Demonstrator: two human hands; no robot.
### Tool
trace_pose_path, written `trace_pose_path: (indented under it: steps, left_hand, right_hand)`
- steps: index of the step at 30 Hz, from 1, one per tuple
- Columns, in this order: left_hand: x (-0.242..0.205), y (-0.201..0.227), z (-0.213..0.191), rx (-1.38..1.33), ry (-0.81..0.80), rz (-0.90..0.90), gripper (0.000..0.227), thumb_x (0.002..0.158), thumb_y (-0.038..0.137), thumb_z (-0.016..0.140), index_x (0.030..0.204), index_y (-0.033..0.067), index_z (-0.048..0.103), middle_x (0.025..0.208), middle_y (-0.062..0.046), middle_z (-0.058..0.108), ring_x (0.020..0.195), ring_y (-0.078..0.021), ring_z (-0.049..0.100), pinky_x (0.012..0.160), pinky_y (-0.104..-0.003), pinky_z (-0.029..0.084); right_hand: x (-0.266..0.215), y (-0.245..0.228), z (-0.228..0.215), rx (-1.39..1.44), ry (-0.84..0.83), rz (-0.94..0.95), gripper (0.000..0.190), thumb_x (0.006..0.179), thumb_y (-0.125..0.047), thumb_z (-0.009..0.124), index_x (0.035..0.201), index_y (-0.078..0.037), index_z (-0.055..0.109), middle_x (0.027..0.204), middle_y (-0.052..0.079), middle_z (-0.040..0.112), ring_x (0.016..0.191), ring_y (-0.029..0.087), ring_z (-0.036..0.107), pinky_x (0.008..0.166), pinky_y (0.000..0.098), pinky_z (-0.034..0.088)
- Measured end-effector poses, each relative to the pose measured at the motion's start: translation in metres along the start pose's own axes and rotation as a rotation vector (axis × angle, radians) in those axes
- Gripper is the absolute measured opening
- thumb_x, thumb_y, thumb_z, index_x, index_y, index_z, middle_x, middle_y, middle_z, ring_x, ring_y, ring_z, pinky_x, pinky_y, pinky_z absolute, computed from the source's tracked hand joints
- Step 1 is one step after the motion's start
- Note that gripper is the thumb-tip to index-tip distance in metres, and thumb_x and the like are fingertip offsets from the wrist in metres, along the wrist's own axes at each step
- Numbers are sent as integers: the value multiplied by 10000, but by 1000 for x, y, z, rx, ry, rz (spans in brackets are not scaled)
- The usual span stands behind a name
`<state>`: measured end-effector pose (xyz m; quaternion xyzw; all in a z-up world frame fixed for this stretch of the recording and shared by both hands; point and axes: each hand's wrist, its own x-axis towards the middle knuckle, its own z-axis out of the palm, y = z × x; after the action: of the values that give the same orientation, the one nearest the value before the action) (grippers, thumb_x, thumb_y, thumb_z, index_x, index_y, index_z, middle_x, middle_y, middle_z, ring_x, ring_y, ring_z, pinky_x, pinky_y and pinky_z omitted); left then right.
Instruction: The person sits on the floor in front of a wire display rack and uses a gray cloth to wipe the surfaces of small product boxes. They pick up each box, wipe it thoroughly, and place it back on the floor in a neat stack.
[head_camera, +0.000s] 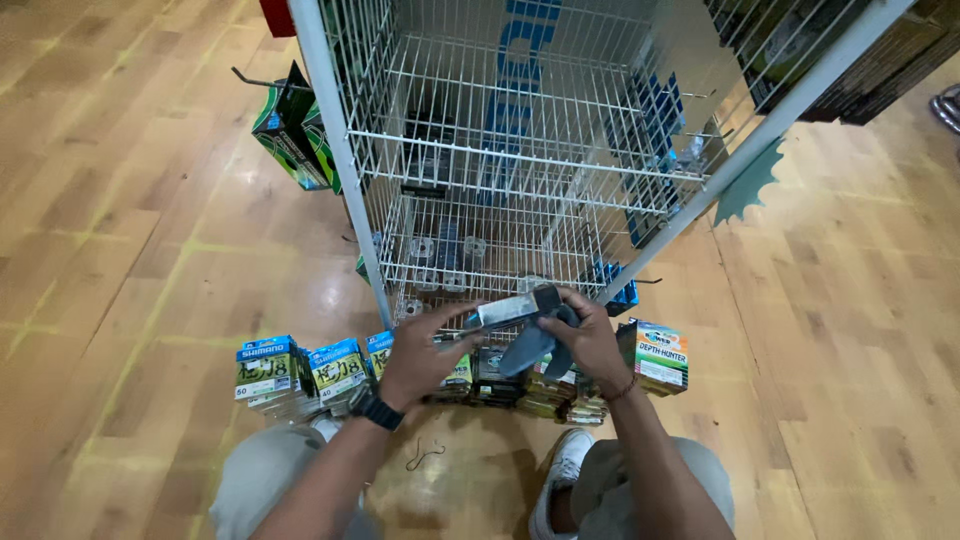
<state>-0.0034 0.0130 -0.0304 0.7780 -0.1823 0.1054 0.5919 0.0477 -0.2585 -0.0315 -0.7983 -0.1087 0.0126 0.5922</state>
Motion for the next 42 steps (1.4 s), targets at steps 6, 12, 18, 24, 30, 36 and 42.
trace_pose_path:
  steps: [6, 12, 18, 24, 30, 36, 42]
  left_hand:
    - [-3, -13, 16, 44, 36, 31, 438, 977, 180, 796, 1410, 204, 729, 1218, -148, 797, 682, -345, 777, 628, -543, 683]
    - [-5, -8, 14, 301, 127, 115, 619, 807, -5, 872, 1395, 113, 719, 1240, -192, 775, 1052, -471, 747, 799, -632, 644]
    - [-16, -39, 38, 526, 187, 160, 558, 852, 18, 827, 1384, 150, 725, 1242, -109, 781, 1124, -363, 752, 852, -522, 656]
    - [-20, -55, 36, 561, 151, 115, 664, 765, 7, 822, 1395, 183, 710, 1310, -80, 764, 1183, -377, 725, 906, -562, 637]
    - [-19, -54, 48, 599, 180, 191, 574, 796, -8, 770, 1335, 188, 750, 1267, -75, 782, 1163, -349, 742, 946, -532, 630]
    - [-25, -70, 52, 600, 191, 180, 542, 826, 57, 797, 1347, 195, 741, 1281, -54, 776, 1179, -345, 732, 948, -530, 629]
    - [-24, -50, 50, 562, 249, 211, 531, 829, 69, 856, 1340, 170, 752, 1244, -82, 780, 1160, -357, 733, 966, -547, 618]
  right_hand:
    - [-5, -12, 23, 149, 75, -73, 499, 862, 53, 754, 1318, -2, 561, 1291, 253, 686, 1143, 414, 681, 978, 531, 522]
    - [-17, -29, 21, -81, 305, -356, 272, 882, 58, 712, 1154, 41, 721, 1263, 210, 624, 1135, 376, 653, 987, 495, 557]
    - [-20, 22, 71, -536, 348, -646, 348, 934, 39, 643, 1254, -73, 724, 1222, 170, 654, 1137, 349, 649, 916, 446, 586]
    - [-49, -15, 99, -473, 190, -827, 299, 883, -43, 718, 1153, -145, 798, 1203, 125, 747, 1028, 366, 735, 857, 475, 606]
    - [-13, 13, 65, -316, 295, -474, 320, 954, 7, 608, 1202, -88, 787, 1221, 151, 742, 1082, 376, 713, 890, 499, 595]
    - [-53, -22, 106, -421, 280, -695, 312, 920, -18, 609, 1131, -154, 795, 1168, 97, 776, 997, 286, 736, 907, 409, 574]
    - [-16, 2, 72, -259, 378, -559, 263, 940, 19, 629, 1086, -107, 809, 1071, 132, 792, 1001, 305, 751, 866, 399, 587]
